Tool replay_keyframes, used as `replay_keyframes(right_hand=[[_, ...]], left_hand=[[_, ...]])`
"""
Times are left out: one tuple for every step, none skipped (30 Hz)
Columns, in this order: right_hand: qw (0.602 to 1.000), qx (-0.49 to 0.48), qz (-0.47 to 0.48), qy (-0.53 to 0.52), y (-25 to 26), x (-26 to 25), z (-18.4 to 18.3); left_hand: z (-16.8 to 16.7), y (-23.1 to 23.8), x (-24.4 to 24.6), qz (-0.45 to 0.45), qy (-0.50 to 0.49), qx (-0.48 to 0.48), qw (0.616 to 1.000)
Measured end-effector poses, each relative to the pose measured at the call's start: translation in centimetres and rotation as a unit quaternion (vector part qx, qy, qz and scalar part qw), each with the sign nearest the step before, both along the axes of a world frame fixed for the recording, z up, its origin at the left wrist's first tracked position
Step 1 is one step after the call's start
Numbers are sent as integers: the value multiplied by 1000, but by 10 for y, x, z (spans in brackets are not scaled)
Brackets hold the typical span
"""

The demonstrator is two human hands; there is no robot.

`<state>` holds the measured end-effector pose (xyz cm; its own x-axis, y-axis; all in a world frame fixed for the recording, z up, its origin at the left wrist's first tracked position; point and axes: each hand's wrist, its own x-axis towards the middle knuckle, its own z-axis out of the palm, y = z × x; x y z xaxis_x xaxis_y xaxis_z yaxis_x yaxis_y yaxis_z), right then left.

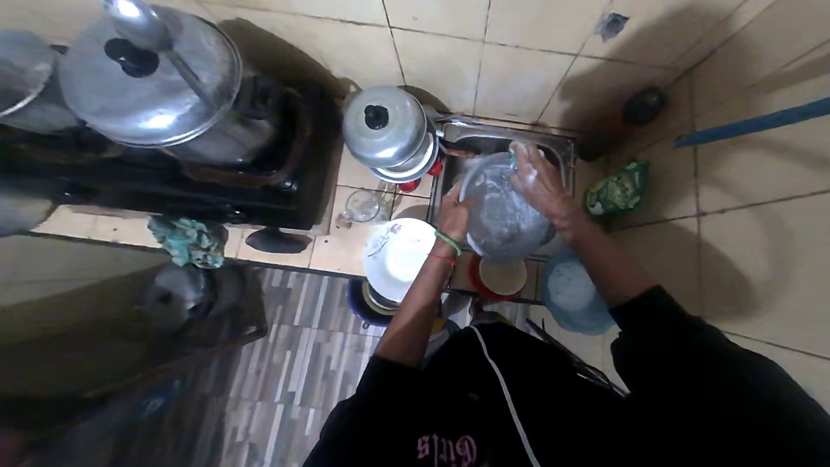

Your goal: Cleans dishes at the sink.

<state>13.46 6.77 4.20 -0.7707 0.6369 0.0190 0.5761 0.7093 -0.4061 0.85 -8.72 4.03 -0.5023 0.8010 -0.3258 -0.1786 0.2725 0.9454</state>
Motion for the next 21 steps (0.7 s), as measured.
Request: replay_keyframes(right_hand=[[999,27,39,10,-8,0,2],[993,54,95,34,-15,-1,1],[985,77,142,68,-21,-2,-4],[981,80,155,81,-23,-2,-9],[988,56,129,65,-19,-1,-12],[996,28,76,43,-13,2,-15],[999,16,26,27,-7,6,-19],[999,26,-9,23,-9,13,-27],[999,43,-27,20,-20,21,-32],[998,61,-32,13,-37,29,-37],[997,64,-40,-2,-57,33,-38],[996,44,-64,-36,-76,30,-34],[992,12,-93,-83,-91,24,-27],[986,-28,-107,-125,-102,17,-16],[982,-60,-103,-149,-109,12,-4],[978,-92,-86,-165,-114,8,8],[976,-124,-70,-167,-117,5,19],[974,-145,-54,-164,-118,2,27],[974,-168,-42,-149,-119,-1,33],[974,-196,-35,-109,-119,-4,37],[972,-228,-38,-49,-120,-7,40]], left_hand=[[3,1,-2,-36,1,-2,999],[6,4,-5,-78,8,-10,997],[6,7,-8,-108,23,-20,994],[4,10,-9,-110,44,-26,993],[0,12,-10,-87,54,-29,994],[-3,12,-9,-40,46,-27,998],[-6,10,-8,21,27,-22,999],[-10,8,-8,78,5,-12,997],[-12,6,-8,123,-15,5,992],[-14,6,-9,156,-25,24,987],[-15,6,-9,176,-27,45,983],[-15,7,-8,186,-23,63,980],[-13,7,-6,190,-19,77,979],[-12,7,-5,196,-16,82,977],[-13,7,-3,207,-14,84,975],[-15,8,-2,222,-16,87,971],[-17,9,1,232,-22,92,968],[-18,9,5,238,-34,99,966],[-17,10,10,246,-50,101,963],[-16,10,17,252,-62,107,960],[-16,11,24,255,-67,116,958]])
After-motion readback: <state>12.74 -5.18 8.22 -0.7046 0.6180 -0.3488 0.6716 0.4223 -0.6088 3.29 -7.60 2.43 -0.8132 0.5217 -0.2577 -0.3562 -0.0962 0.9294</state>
